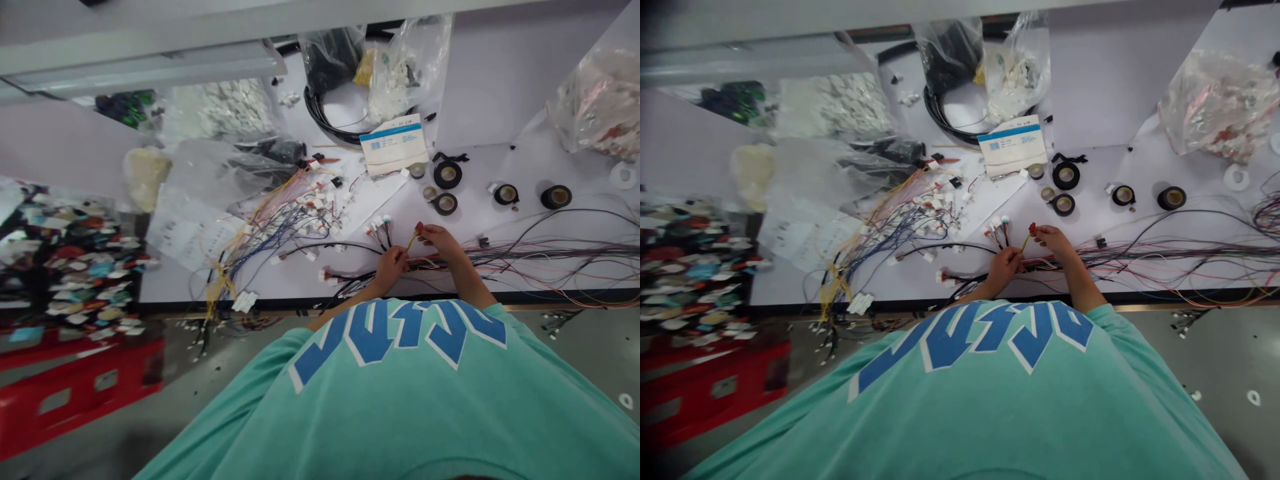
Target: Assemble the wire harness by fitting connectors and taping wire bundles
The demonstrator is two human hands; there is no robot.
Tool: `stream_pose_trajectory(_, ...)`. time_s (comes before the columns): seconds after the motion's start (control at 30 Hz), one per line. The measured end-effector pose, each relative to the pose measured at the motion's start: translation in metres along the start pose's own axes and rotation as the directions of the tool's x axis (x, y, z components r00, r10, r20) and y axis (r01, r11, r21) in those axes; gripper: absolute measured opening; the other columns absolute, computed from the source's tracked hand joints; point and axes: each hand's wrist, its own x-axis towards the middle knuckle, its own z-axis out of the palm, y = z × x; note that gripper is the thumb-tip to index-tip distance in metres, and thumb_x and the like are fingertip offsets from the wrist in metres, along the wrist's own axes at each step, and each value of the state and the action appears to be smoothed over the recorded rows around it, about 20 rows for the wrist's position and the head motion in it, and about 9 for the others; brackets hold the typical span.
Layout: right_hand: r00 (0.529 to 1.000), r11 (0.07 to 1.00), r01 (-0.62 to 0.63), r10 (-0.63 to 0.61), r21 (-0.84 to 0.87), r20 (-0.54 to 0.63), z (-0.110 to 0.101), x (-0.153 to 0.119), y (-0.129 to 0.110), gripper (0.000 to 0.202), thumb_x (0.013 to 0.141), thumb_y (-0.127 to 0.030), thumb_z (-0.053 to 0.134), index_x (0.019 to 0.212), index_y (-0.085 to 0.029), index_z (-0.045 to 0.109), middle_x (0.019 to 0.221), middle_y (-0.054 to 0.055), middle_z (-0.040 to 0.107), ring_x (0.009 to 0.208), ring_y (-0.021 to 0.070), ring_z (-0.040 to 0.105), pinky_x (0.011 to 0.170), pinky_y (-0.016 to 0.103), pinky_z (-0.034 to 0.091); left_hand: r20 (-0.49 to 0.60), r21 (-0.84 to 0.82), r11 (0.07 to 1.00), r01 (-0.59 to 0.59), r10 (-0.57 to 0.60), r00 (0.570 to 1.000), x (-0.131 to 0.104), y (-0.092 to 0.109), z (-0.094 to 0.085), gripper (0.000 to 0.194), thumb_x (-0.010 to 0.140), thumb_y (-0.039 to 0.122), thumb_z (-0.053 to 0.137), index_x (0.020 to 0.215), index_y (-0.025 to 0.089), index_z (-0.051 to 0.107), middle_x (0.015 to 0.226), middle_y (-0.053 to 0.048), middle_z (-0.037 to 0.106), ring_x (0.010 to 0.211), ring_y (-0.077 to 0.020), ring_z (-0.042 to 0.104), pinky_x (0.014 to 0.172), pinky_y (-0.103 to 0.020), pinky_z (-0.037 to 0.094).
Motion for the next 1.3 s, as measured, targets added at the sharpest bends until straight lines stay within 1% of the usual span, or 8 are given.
stream_pose_trajectory(0.2, 0.972, 0.991, 0.126, -0.113, -0.050, 0.205, -0.012, -0.005, -0.015, 0.043, 0.052, -0.020, 0.069, 0.095, -0.018, 0.063, 0.093, 0.003, 0.065, 0.065, 0.0078, 0.052, 0.052, 0.020, 0.039, -0.015, 0.055, 0.998, 0.018, -0.017, 1.000, -0.001, 0.002, 0.001, 0.007, 0.074, 0.024, 0.046, 0.071, 0.019, 0.050, 0.044, 0.007, 0.050, 0.043, -0.0110, 0.049, 0.052, -0.023, 0.040)
stream_pose_trajectory(0.67, 0.975, 0.984, 0.100, -0.127, 0.151, 0.182, 0.002, -0.004, -0.010, 0.031, 0.046, -0.027, 0.075, 0.072, -0.016, 0.062, 0.063, -0.004, 0.057, 0.052, 0.0040, 0.042, 0.049, 0.021, 0.033, 0.070, -0.056, 0.997, 0.053, -0.049, 0.996, -0.005, 0.005, 0.001, 0.006, 0.074, 0.022, 0.047, 0.071, 0.019, 0.050, 0.044, 0.007, 0.052, 0.042, -0.0105, 0.048, 0.051, -0.023, 0.040)
stream_pose_trajectory(0.83, 0.981, 0.986, 0.139, -0.150, 0.092, 0.122, 0.003, 0.001, -0.004, 0.035, 0.047, -0.033, 0.075, 0.074, -0.017, 0.060, 0.059, -0.006, 0.051, 0.050, 0.0044, 0.040, 0.049, 0.022, 0.034, 0.060, -0.065, 0.996, 0.060, -0.056, 0.997, -0.004, 0.007, 0.001, 0.005, 0.074, 0.021, 0.048, 0.069, 0.018, 0.051, 0.042, 0.007, 0.052, 0.040, -0.0097, 0.048, 0.048, -0.022, 0.038)
stream_pose_trajectory(0.93, 0.975, 0.973, 0.189, -0.169, -0.131, 0.146, -0.005, 0.002, -0.011, 0.037, 0.057, -0.036, 0.070, 0.087, -0.017, 0.061, 0.074, -0.001, 0.059, 0.054, 0.0060, 0.045, 0.051, 0.023, 0.037, 0.036, -0.124, 0.987, 0.099, -0.095, 0.995, -0.001, 0.009, 0.001, 0.006, 0.073, 0.020, 0.049, 0.068, 0.018, 0.051, 0.040, 0.007, 0.051, 0.037, -0.0090, 0.047, 0.045, -0.021, 0.036)
stream_pose_trajectory(1.03, 0.962, 0.797, 0.232, -0.272, -0.557, 0.011, -0.017, 0.005, -0.026, 0.034, 0.069, -0.031, 0.063, 0.100, -0.017, 0.059, 0.096, 0.006, 0.063, 0.069, 0.0115, 0.053, 0.060, 0.026, 0.041, 0.015, -0.209, 0.966, 0.155, -0.155, 0.988, 0.003, 0.011, 0.000, 0.006, 0.072, 0.019, 0.050, 0.067, 0.017, 0.052, 0.040, 0.007, 0.051, 0.036, -0.0086, 0.047, 0.043, -0.020, 0.037)
stream_pose_trajectory(1.13, 0.853, 0.420, 0.076, -0.498, -0.904, -0.159, -0.022, 0.015, -0.040, 0.027, 0.077, -0.025, 0.057, 0.102, -0.015, 0.058, 0.102, 0.011, 0.063, 0.089, 0.0207, 0.055, 0.076, 0.033, 0.040, -0.006, -0.310, 0.927, 0.213, -0.225, 0.974, 0.006, 0.013, 0.000, 0.004, 0.071, 0.019, 0.053, 0.068, 0.016, 0.052, 0.043, 0.006, 0.053, 0.035, -0.0083, 0.047, 0.042, -0.021, 0.039)
stream_pose_trajectory(1.23, 0.827, 0.113, -0.054, -0.552, -0.992, -0.107, -0.020, 0.027, -0.044, 0.031, 0.080, -0.022, 0.054, 0.109, -0.012, 0.055, 0.106, 0.017, 0.062, 0.103, 0.0284, 0.051, 0.085, 0.039, 0.036, -0.018, -0.382, 0.892, 0.242, -0.269, 0.963, 0.009, 0.014, 0.001, 0.004, 0.071, 0.018, 0.055, 0.070, 0.015, 0.052, 0.047, 0.006, 0.056, 0.034, -0.0071, 0.047, 0.041, -0.021, 0.039)
stream_pose_trajectory(1.3, 0.842, 0.038, -0.038, -0.537, -0.999, -0.052, -0.019, 0.031, -0.042, 0.031, 0.082, -0.018, 0.047, 0.111, -0.011, 0.054, 0.104, 0.018, 0.062, 0.105, 0.0287, 0.051, 0.088, 0.042, 0.033, -0.017, -0.413, 0.875, 0.252, -0.284, 0.959, 0.011, 0.014, 0.001, 0.004, 0.070, 0.017, 0.055, 0.070, 0.015, 0.052, 0.049, 0.006, 0.056, 0.035, -0.0064, 0.047, 0.041, -0.021, 0.040)
